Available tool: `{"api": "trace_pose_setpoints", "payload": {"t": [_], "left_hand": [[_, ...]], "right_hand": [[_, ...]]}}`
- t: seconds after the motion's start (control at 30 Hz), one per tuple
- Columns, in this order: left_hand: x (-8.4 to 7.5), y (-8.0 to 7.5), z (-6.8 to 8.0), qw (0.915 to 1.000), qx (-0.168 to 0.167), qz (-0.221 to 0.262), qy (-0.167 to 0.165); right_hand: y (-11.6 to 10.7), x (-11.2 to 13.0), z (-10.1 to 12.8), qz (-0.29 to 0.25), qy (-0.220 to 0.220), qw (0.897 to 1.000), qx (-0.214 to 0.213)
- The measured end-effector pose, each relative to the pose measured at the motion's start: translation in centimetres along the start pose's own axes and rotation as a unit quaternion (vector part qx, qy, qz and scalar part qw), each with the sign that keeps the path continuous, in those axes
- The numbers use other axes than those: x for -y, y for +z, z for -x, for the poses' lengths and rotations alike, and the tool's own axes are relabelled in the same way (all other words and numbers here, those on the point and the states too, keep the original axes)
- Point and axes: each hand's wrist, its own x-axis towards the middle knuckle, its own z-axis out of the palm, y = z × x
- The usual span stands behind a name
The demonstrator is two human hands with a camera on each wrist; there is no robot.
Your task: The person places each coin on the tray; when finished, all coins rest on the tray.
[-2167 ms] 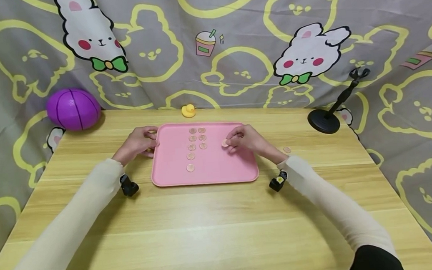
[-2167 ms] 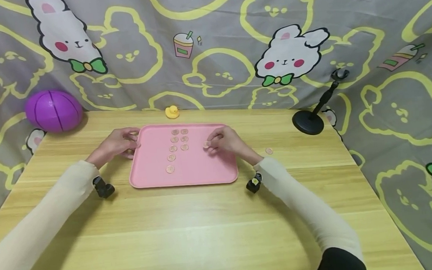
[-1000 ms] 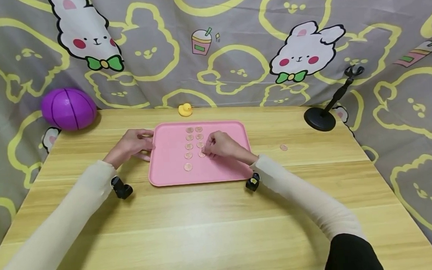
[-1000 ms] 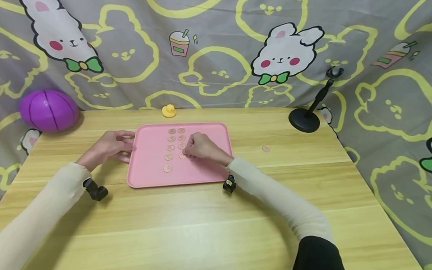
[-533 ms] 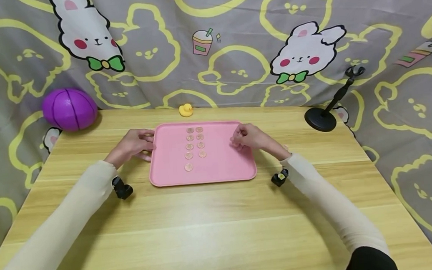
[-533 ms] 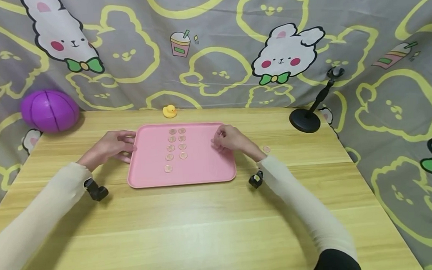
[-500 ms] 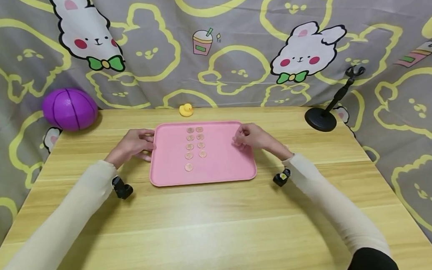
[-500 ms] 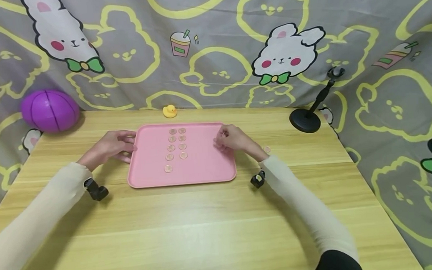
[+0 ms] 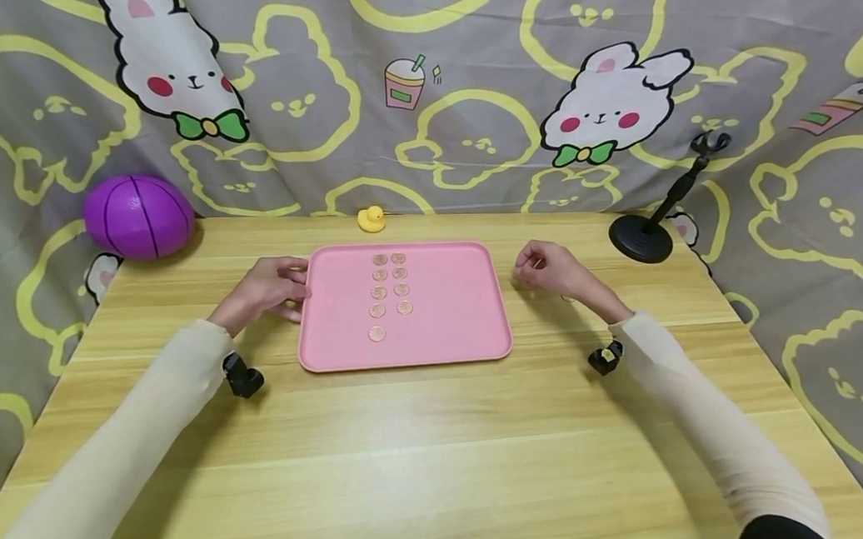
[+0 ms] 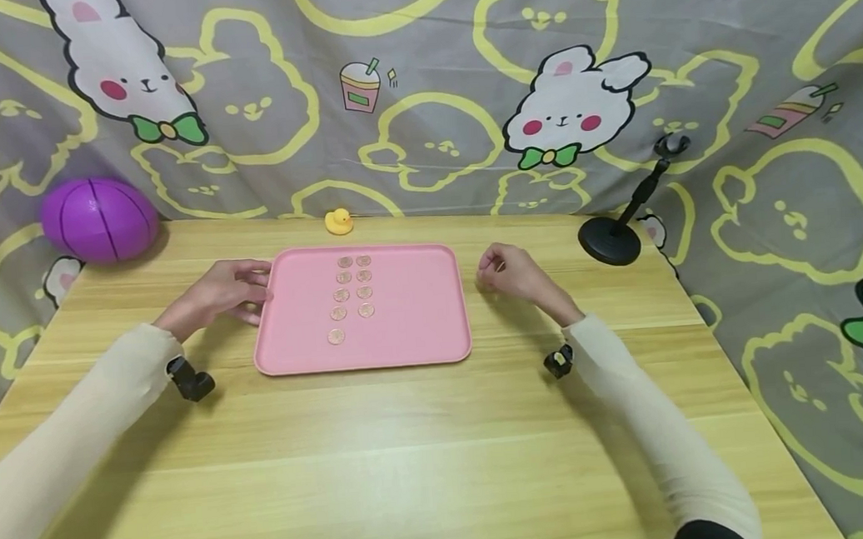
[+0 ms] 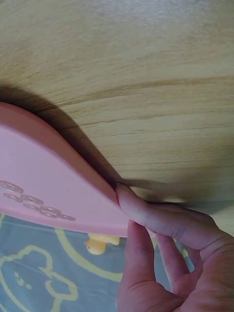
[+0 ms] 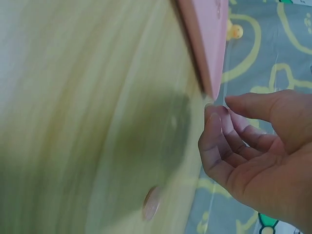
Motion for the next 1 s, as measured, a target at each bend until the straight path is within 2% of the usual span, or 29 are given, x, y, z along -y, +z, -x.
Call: {"api": "trace_pose_setpoints", "payload": {"t": [0.17,0.27,0.5,0.6,0.7,1.0], "left_hand": [[0.0,0.0,-0.1,1.0000,0.001,-0.003,0.001],[0.0,0.0,-0.2,1.0000,0.003,-0.003,0.003],[0.1,-0.1,-0.3,1.0000,0.006,-0.004,0.002],[0.2,-0.1,-0.3,1.0000,0.007,-0.005,0.002],[0.2,-0.2,-0.3,0.9999,0.009,-0.006,0.004],[0.1,0.0,-0.5,0.9999,0.004,-0.010,0.008]], "right_hand": [[-1.3,-1.6,0.8,0.021,0.007,1.000,0.005],[-2.4,-2.5,1.3,0.019,0.004,1.000,0.023],[-5.1,-4.6,2.1,0.038,-0.035,0.991,0.124],[-5.6,-5.4,2.4,0.037,-0.026,0.988,0.147],[-5.5,-6.0,2.6,0.041,-0.020,0.989,0.143],[-4.6,-6.9,2.9,0.024,0.006,0.997,0.079]]}}
